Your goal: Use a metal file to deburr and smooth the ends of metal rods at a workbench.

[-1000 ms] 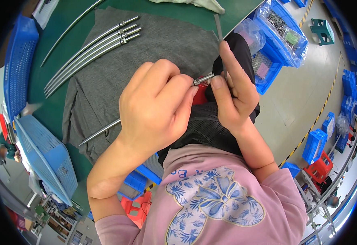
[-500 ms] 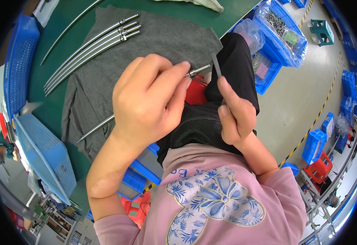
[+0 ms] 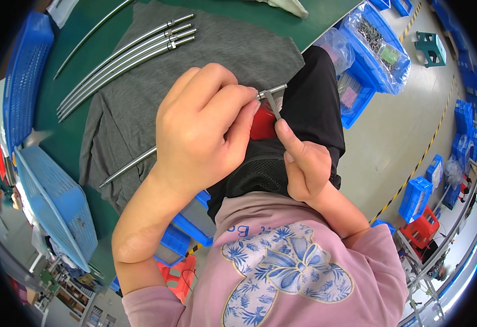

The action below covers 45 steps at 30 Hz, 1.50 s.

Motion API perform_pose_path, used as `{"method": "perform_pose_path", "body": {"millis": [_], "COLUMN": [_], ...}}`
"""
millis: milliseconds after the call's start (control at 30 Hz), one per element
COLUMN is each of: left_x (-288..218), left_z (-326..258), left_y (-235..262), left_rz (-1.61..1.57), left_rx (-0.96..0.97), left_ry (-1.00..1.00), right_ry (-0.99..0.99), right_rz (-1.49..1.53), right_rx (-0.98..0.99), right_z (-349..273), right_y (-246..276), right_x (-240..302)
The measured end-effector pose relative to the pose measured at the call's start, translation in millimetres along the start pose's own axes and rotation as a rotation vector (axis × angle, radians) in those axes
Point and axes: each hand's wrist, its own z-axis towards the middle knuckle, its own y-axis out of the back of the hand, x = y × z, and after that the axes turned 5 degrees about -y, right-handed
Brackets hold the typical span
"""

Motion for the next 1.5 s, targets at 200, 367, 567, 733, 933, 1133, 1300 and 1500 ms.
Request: {"method": "perform_pose_path", "body": {"millis": [200, 367, 567, 733, 933, 1133, 1300, 1500], "left_x": [2.5, 5.1, 2.2, 0.2, 0.0, 1.7, -0.3, 1.2], "left_z": [0.3, 0.5, 0.9, 5.0, -0.6, 1.8, 3.3, 5.1], "left_y": [-0.9, -0.6, 0.4, -0.1, -3.2, 0.4, -1.3, -1.5], "left_rz": [-0.039, -0.069, -0.057, -0.06, -0.059, -0.041, -0.065, -0.063], "left_rx": [-0.004, -0.013, 0.031, 0.06, 0.028, 0.009, 0.007, 0.04], "left_ry": [-0.043, -0.044, -0.025, -0.015, 0.013, -0.018, -0.023, 0.016], "right_ry": [0.068, 0.09, 0.128, 0.051, 0.091, 0.065, 0.066, 0.173], "right_rz": [-0.214, -0.307, -0.224, -0.209, -0.255, -0.067, -0.105, -0.119], "right_rx": [-0.061, -0.097, -0.115, -0.078, -0.069, -0.067, -0.061, -0.062], "right_z": [5.6, 14.1, 31.0, 0.2, 13.2, 31.1, 24.5, 14.2], "right_y": [-9.7, -6.5, -13.5, -5.4, -3.8, -8.5, -6.2, -0.7], "right_x": [-0.2, 5.7, 1.6, -0.5, 5.0, 5.9, 2.6, -4.9]}}
